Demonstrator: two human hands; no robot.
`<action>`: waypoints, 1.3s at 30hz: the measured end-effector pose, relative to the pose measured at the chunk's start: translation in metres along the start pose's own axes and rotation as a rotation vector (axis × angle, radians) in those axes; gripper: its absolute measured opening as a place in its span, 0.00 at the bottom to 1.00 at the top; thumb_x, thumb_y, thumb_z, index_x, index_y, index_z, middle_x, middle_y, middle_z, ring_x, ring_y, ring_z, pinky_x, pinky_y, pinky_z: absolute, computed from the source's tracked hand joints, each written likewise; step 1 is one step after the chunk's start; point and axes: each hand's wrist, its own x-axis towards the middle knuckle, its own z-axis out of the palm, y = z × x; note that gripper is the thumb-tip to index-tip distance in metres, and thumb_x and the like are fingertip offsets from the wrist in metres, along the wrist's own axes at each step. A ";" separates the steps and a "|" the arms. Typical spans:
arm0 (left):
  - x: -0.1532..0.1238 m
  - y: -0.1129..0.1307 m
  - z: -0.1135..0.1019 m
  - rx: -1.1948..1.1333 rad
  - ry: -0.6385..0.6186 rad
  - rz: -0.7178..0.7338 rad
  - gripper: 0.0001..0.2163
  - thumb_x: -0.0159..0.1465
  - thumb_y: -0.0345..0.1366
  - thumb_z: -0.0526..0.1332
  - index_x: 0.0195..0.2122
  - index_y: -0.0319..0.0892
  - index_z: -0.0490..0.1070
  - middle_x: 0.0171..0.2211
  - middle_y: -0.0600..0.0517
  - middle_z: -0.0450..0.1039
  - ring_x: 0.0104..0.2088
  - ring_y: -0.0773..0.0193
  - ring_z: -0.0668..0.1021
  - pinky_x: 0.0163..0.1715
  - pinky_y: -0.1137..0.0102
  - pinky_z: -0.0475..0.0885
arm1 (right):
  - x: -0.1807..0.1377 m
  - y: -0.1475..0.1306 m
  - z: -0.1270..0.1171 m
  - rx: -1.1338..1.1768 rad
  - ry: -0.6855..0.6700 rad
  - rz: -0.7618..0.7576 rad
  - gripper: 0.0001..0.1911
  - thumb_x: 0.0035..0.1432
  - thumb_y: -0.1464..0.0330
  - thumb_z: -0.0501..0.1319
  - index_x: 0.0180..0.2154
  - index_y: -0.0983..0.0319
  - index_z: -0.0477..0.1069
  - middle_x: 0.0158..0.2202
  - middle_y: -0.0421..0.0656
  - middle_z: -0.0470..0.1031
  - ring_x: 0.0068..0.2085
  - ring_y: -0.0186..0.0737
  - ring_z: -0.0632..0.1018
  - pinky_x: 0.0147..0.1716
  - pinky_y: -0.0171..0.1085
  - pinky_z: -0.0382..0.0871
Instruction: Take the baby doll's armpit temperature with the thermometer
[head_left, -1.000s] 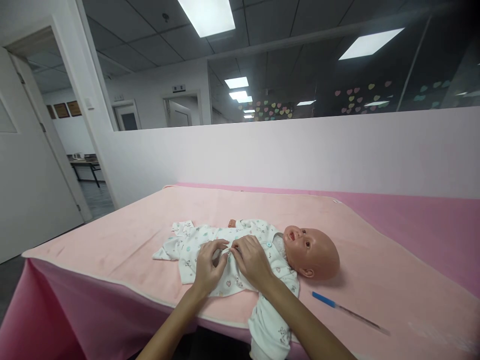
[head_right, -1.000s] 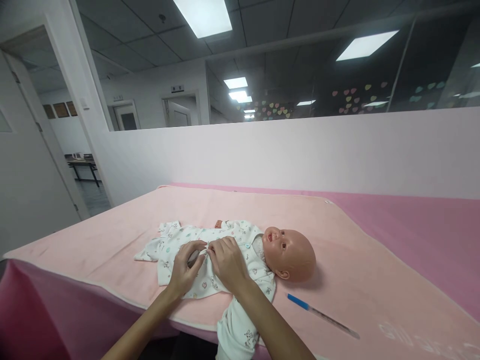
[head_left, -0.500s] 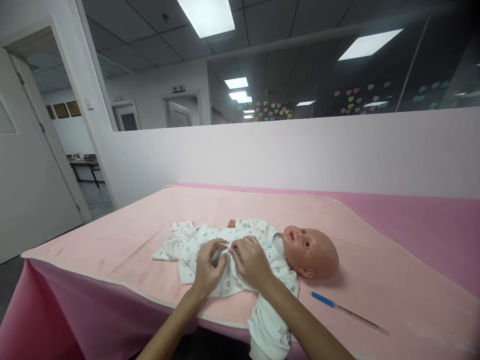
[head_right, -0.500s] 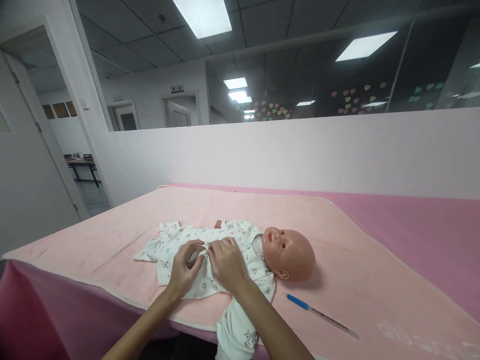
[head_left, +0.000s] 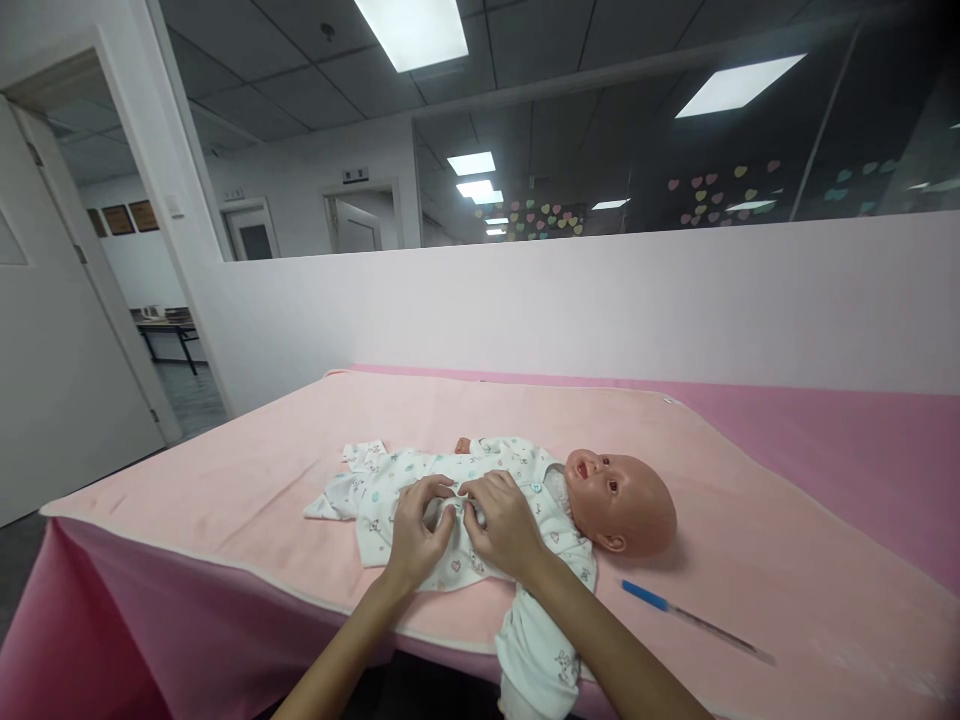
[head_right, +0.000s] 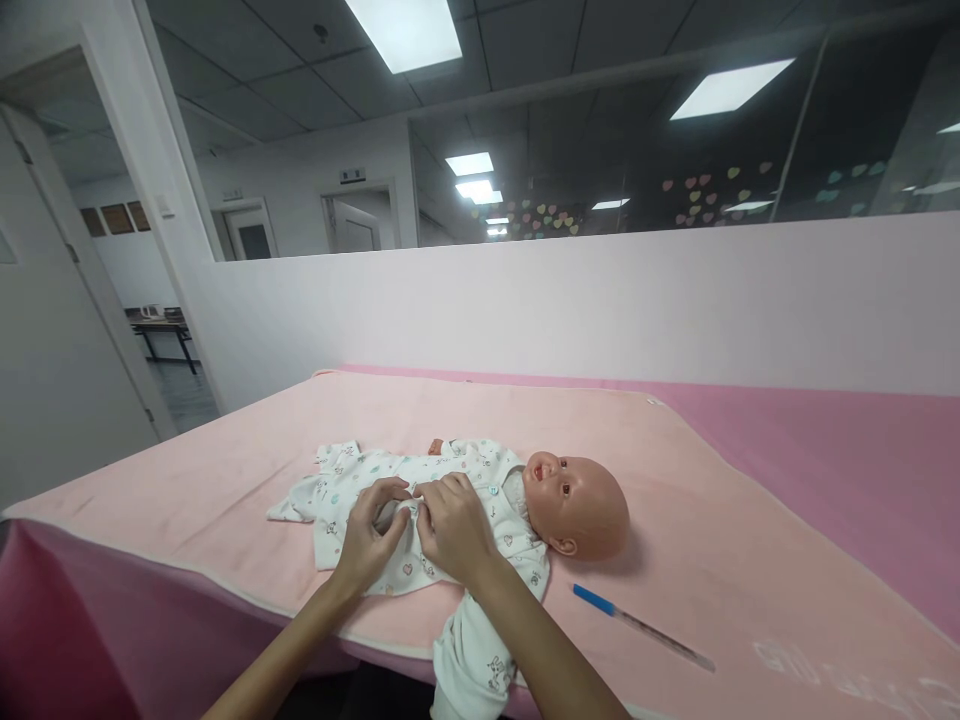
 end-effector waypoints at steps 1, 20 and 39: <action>0.000 0.000 0.000 0.007 -0.002 0.001 0.09 0.56 0.33 0.55 0.39 0.44 0.66 0.33 0.52 0.73 0.41 0.60 0.72 0.42 0.64 0.66 | 0.000 0.000 0.000 -0.001 -0.002 -0.002 0.09 0.52 0.77 0.52 0.35 0.62 0.66 0.28 0.42 0.70 0.32 0.39 0.69 0.37 0.39 0.61; 0.002 -0.002 0.001 -0.096 -0.117 -0.112 0.06 0.53 0.30 0.52 0.31 0.43 0.63 0.32 0.52 0.68 0.39 0.60 0.68 0.40 0.66 0.65 | -0.001 0.001 0.001 -0.065 -0.105 -0.013 0.08 0.54 0.76 0.51 0.33 0.62 0.66 0.28 0.41 0.69 0.32 0.38 0.68 0.36 0.38 0.59; 0.002 -0.001 -0.004 0.110 0.282 -0.104 0.04 0.57 0.32 0.53 0.32 0.44 0.66 0.25 0.55 0.64 0.31 0.63 0.67 0.34 0.67 0.61 | -0.002 0.003 0.004 -0.039 0.008 0.036 0.08 0.50 0.78 0.51 0.31 0.62 0.65 0.26 0.41 0.69 0.30 0.38 0.67 0.33 0.37 0.60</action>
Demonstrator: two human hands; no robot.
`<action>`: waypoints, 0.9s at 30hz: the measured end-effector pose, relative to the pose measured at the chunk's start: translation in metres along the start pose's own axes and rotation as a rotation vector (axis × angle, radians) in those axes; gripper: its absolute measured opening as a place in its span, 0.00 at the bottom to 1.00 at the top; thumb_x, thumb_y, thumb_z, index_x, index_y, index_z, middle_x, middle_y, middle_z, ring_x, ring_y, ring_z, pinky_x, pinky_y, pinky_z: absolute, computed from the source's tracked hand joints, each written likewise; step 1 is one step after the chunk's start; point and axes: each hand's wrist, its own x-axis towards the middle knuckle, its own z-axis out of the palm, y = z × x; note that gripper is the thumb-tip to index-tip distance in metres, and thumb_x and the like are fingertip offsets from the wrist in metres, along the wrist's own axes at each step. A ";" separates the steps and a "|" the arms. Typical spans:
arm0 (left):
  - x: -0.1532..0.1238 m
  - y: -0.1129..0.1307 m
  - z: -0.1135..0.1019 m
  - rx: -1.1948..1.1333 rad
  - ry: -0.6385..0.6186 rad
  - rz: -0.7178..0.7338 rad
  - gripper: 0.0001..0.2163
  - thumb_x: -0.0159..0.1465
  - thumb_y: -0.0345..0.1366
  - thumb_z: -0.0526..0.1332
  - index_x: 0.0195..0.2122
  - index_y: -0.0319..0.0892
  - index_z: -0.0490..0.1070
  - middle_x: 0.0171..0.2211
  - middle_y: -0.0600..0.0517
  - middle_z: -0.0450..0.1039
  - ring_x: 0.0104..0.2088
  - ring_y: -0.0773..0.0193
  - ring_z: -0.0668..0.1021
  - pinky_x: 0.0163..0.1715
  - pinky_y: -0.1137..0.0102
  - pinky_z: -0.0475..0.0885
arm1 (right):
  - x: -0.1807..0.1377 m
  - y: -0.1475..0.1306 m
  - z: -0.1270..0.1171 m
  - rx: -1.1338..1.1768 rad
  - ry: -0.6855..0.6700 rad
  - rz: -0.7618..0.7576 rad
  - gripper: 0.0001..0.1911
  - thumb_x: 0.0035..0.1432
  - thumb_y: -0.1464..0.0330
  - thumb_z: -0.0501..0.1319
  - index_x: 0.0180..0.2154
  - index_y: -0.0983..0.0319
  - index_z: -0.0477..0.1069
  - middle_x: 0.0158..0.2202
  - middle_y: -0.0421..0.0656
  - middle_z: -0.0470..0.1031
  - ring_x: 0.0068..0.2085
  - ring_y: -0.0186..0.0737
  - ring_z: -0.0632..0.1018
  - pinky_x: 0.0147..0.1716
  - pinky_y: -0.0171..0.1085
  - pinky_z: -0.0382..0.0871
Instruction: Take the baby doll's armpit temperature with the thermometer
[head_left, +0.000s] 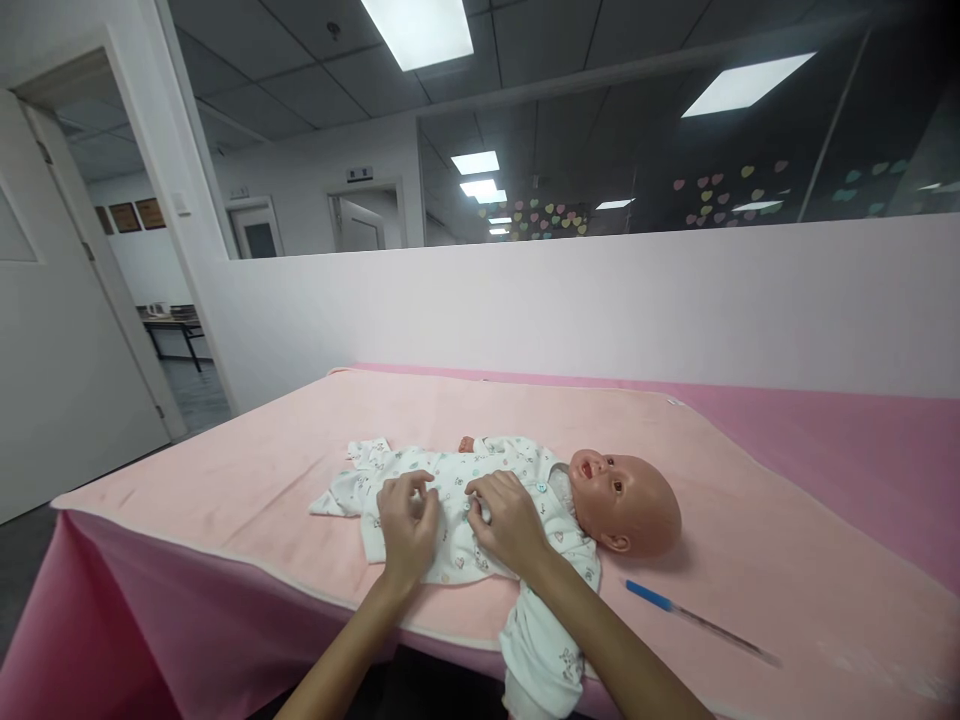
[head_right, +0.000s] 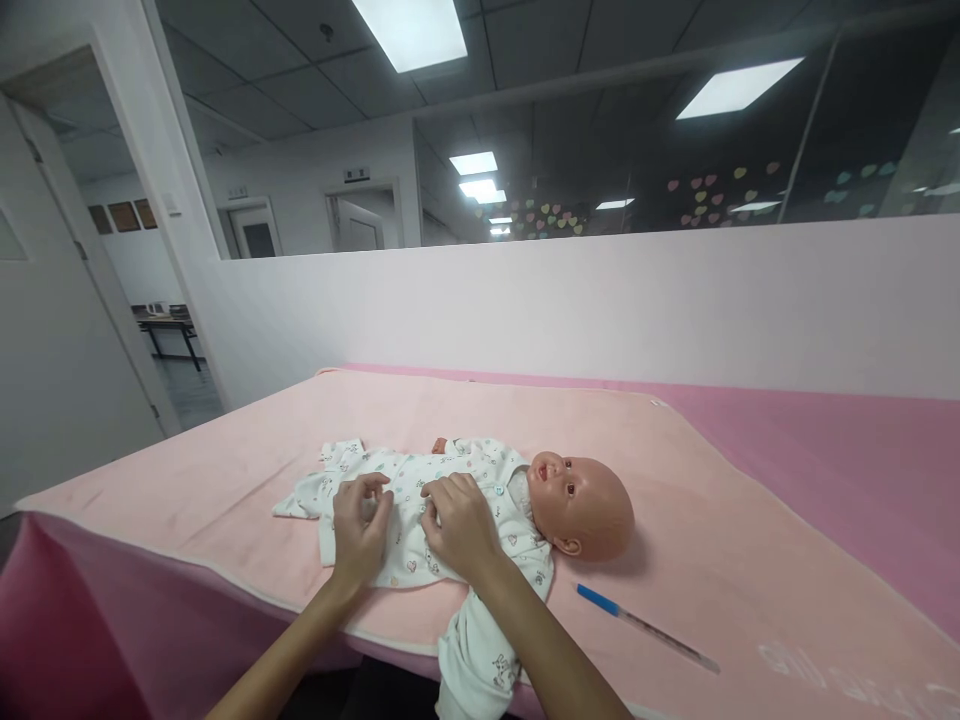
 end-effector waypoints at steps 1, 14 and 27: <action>-0.001 0.004 0.000 0.021 -0.079 0.071 0.04 0.58 0.33 0.54 0.32 0.44 0.67 0.27 0.54 0.66 0.34 0.62 0.68 0.37 0.66 0.61 | 0.000 0.000 0.000 0.002 0.000 0.000 0.07 0.51 0.77 0.51 0.30 0.62 0.65 0.26 0.41 0.69 0.30 0.38 0.68 0.33 0.37 0.60; -0.003 0.016 0.001 0.081 -0.387 0.290 0.05 0.54 0.32 0.55 0.31 0.44 0.68 0.35 0.52 0.70 0.39 0.59 0.68 0.41 0.63 0.59 | 0.000 -0.002 -0.001 -0.027 0.006 0.083 0.08 0.51 0.78 0.51 0.31 0.62 0.65 0.28 0.41 0.70 0.31 0.38 0.68 0.35 0.38 0.59; -0.004 0.012 0.005 0.095 -0.302 0.204 0.02 0.56 0.33 0.54 0.29 0.43 0.64 0.30 0.53 0.70 0.35 0.61 0.69 0.42 0.63 0.58 | 0.001 -0.002 -0.001 -0.053 0.030 0.094 0.07 0.53 0.76 0.51 0.29 0.62 0.65 0.26 0.41 0.69 0.30 0.38 0.67 0.33 0.37 0.59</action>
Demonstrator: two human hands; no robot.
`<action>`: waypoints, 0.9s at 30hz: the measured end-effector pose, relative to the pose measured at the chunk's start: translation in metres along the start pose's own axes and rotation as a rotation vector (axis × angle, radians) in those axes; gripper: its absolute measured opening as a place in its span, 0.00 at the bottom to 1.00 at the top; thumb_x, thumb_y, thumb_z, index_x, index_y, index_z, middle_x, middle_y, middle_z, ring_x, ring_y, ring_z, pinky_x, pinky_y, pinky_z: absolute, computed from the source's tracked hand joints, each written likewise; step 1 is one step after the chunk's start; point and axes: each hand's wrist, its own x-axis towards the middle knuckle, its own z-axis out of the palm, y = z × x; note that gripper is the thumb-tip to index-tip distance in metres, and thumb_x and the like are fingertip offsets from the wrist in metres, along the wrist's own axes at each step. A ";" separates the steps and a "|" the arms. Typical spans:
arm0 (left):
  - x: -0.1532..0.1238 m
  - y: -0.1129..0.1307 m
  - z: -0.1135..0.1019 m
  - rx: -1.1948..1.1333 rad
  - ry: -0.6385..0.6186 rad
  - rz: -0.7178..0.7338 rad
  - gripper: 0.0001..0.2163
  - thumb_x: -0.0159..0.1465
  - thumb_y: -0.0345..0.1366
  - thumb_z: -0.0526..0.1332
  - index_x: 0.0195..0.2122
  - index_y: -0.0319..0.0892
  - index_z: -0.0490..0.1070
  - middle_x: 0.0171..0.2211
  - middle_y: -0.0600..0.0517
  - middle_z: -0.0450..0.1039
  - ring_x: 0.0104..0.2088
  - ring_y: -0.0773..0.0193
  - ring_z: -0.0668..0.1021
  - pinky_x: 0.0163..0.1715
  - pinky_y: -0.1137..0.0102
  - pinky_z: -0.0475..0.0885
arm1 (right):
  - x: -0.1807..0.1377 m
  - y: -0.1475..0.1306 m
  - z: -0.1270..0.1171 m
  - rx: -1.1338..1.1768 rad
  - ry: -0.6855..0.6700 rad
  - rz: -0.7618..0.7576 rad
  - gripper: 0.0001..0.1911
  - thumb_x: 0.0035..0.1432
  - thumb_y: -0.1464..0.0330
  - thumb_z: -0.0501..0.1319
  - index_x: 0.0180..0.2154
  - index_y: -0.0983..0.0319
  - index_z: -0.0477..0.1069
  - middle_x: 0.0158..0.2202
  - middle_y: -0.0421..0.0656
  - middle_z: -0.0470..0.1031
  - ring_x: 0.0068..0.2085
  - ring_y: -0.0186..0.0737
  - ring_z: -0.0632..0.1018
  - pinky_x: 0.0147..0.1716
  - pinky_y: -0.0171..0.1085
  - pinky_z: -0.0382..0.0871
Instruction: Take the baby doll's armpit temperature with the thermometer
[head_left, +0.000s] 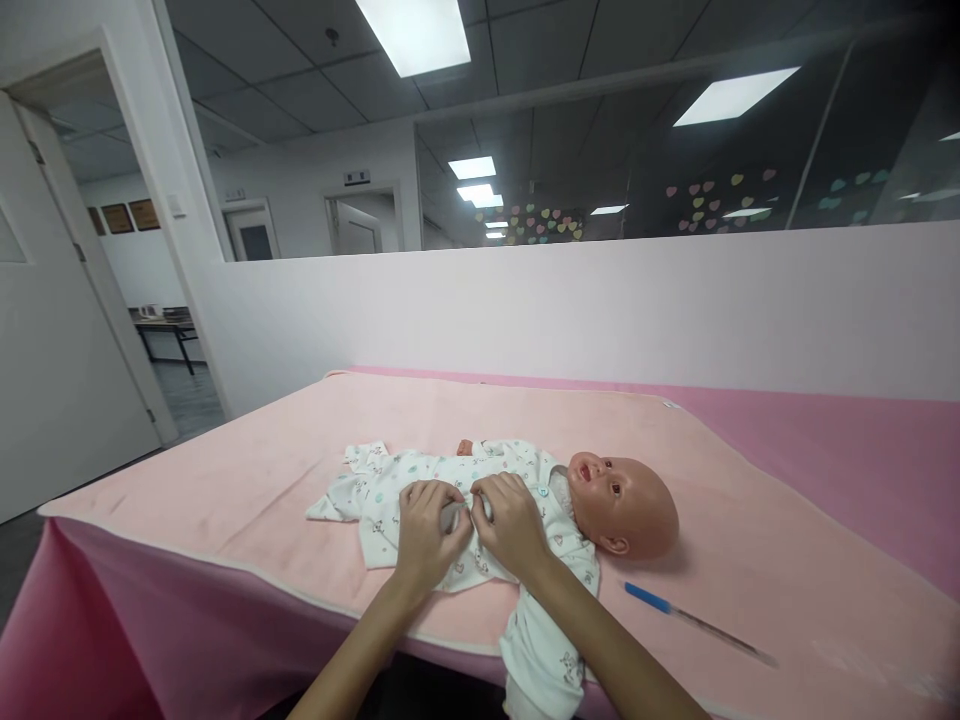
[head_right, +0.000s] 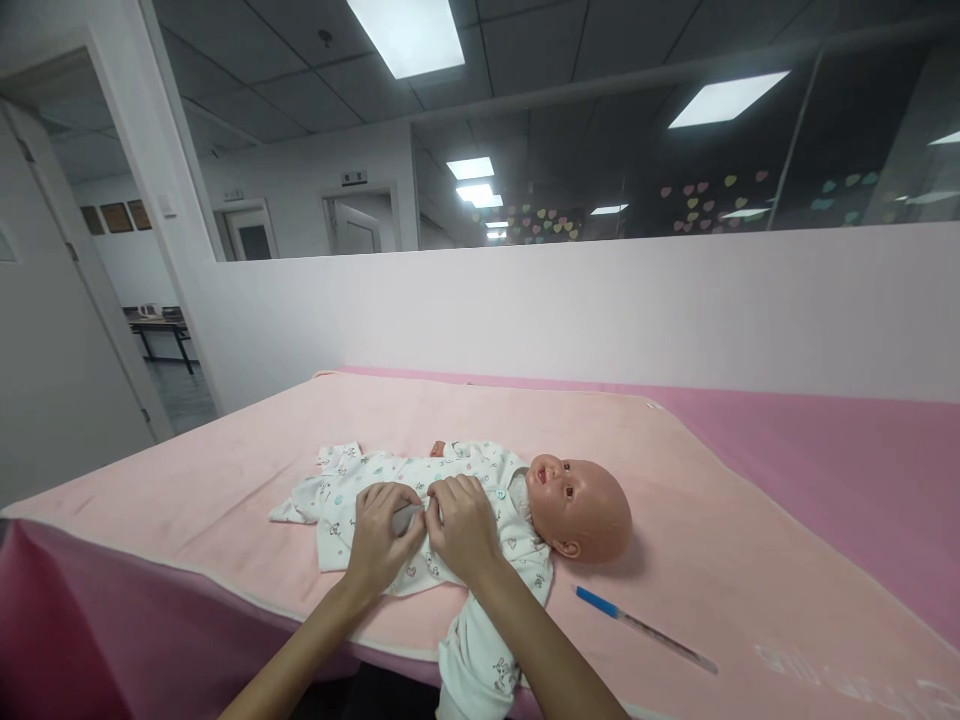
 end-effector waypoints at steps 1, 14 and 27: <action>0.000 0.000 0.000 -0.001 0.012 -0.015 0.02 0.56 0.33 0.54 0.30 0.43 0.64 0.30 0.53 0.70 0.35 0.61 0.69 0.43 0.63 0.58 | 0.000 0.000 0.000 -0.008 -0.006 0.001 0.07 0.54 0.76 0.51 0.29 0.62 0.65 0.26 0.41 0.68 0.31 0.38 0.67 0.33 0.37 0.59; 0.002 0.002 -0.003 0.018 -0.039 0.008 0.05 0.54 0.31 0.53 0.31 0.44 0.66 0.31 0.53 0.70 0.35 0.60 0.69 0.41 0.63 0.59 | 0.004 -0.001 -0.010 0.058 0.069 0.053 0.09 0.59 0.73 0.49 0.29 0.61 0.66 0.27 0.42 0.69 0.32 0.38 0.69 0.34 0.38 0.62; -0.001 -0.012 0.003 -0.037 0.013 -0.062 0.07 0.53 0.29 0.50 0.29 0.44 0.66 0.21 0.54 0.63 0.29 0.61 0.68 0.40 0.61 0.60 | -0.134 0.044 -0.124 -0.425 0.217 0.285 0.10 0.54 0.65 0.53 0.37 0.60 0.69 0.36 0.49 0.74 0.39 0.50 0.74 0.40 0.49 0.66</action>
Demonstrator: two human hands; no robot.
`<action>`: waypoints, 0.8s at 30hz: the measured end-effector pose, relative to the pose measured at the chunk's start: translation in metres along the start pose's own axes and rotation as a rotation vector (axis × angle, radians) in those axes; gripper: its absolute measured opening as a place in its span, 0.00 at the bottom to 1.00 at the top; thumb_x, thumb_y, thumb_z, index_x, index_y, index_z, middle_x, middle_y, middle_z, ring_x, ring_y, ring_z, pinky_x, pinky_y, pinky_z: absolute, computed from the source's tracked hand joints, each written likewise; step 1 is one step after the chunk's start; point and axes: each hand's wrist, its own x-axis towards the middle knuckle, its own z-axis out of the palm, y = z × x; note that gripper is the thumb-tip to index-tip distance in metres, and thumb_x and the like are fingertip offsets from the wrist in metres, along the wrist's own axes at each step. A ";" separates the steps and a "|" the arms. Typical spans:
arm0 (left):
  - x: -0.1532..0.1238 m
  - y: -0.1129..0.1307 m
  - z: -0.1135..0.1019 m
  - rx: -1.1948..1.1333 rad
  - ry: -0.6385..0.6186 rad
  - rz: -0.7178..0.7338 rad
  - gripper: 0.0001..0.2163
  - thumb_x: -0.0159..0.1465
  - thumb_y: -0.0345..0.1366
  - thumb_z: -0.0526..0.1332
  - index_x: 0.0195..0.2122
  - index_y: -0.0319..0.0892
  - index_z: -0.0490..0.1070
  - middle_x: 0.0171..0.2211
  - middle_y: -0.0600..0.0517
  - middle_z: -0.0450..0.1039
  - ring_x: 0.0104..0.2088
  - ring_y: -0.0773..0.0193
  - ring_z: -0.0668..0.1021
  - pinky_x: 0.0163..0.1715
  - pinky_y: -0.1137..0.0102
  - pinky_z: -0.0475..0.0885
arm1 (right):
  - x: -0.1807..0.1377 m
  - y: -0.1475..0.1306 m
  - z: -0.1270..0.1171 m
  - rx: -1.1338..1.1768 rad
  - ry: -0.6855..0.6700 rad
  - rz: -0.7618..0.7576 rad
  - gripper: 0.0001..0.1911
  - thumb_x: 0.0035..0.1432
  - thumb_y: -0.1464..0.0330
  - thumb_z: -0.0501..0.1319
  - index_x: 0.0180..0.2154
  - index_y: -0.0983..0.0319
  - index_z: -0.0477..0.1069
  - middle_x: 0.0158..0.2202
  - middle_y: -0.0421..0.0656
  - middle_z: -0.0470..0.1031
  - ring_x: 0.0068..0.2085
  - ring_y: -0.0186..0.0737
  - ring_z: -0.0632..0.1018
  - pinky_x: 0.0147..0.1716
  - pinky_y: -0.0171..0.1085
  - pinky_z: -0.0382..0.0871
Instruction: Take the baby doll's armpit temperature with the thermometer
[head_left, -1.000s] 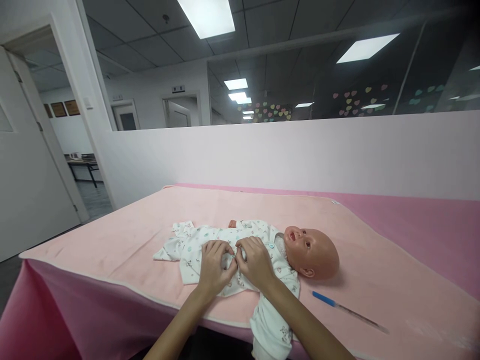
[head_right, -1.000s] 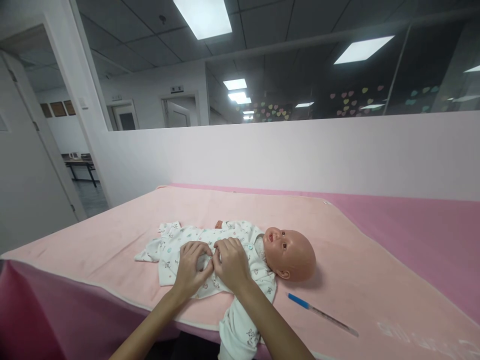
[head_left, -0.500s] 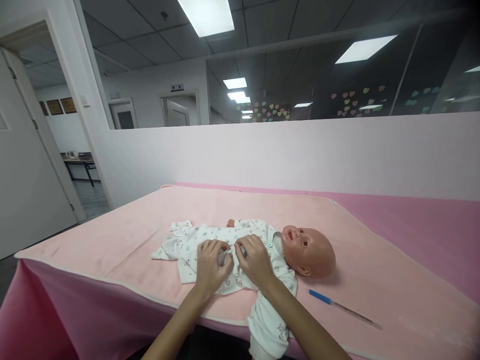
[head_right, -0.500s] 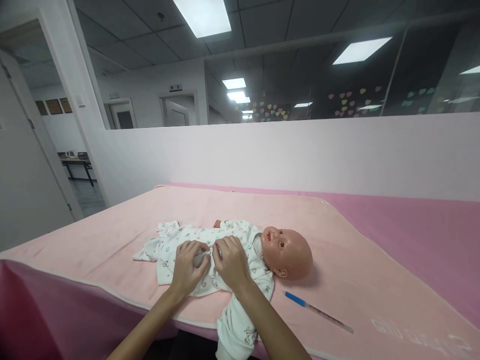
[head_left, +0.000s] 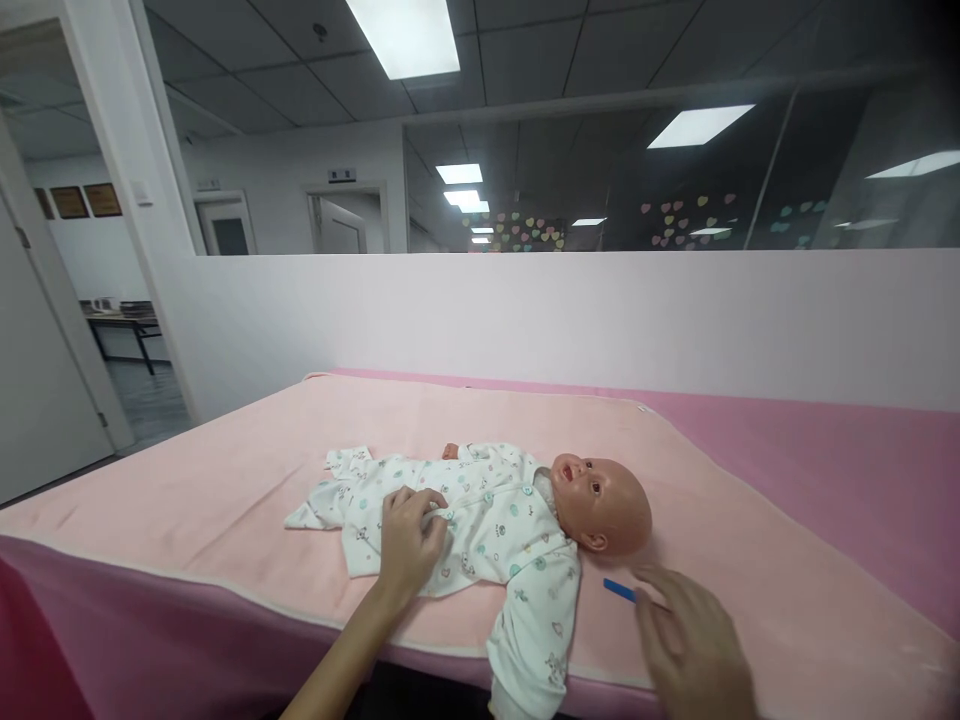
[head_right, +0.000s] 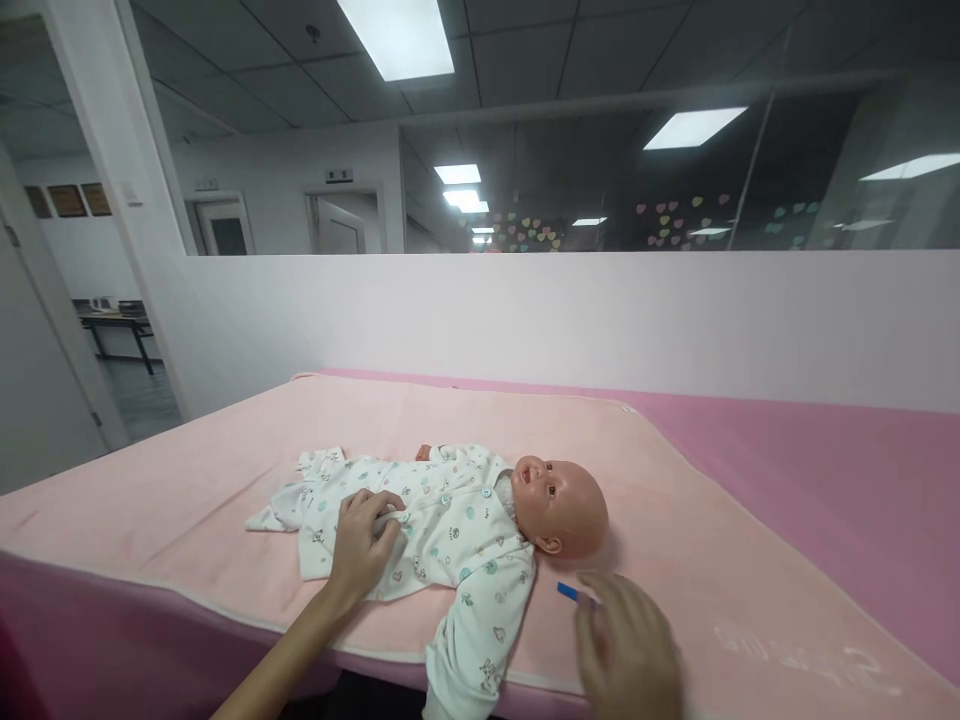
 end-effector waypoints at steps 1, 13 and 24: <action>0.000 0.000 0.001 0.005 0.007 -0.002 0.07 0.53 0.29 0.50 0.29 0.44 0.66 0.21 0.55 0.63 0.28 0.61 0.68 0.40 0.62 0.60 | -0.005 0.023 -0.006 -0.062 -0.077 0.048 0.12 0.54 0.64 0.52 0.38 0.61 0.69 0.37 0.49 0.74 0.39 0.50 0.74 0.38 0.48 0.67; 0.003 -0.006 0.001 -0.053 0.034 -0.067 0.08 0.52 0.30 0.51 0.30 0.44 0.67 0.20 0.56 0.60 0.26 0.63 0.66 0.37 0.64 0.61 | 0.020 0.056 -0.062 0.057 -0.359 0.421 0.17 0.49 0.52 0.54 0.29 0.55 0.73 0.32 0.44 0.77 0.33 0.46 0.78 0.26 0.37 0.71; 0.005 -0.005 0.001 -0.068 0.030 -0.122 0.08 0.52 0.31 0.50 0.28 0.43 0.68 0.19 0.57 0.59 0.25 0.64 0.66 0.35 0.67 0.61 | 0.073 0.002 -0.049 0.187 -0.579 0.437 0.20 0.54 0.53 0.50 0.24 0.60 0.68 0.20 0.41 0.71 0.23 0.38 0.73 0.22 0.31 0.65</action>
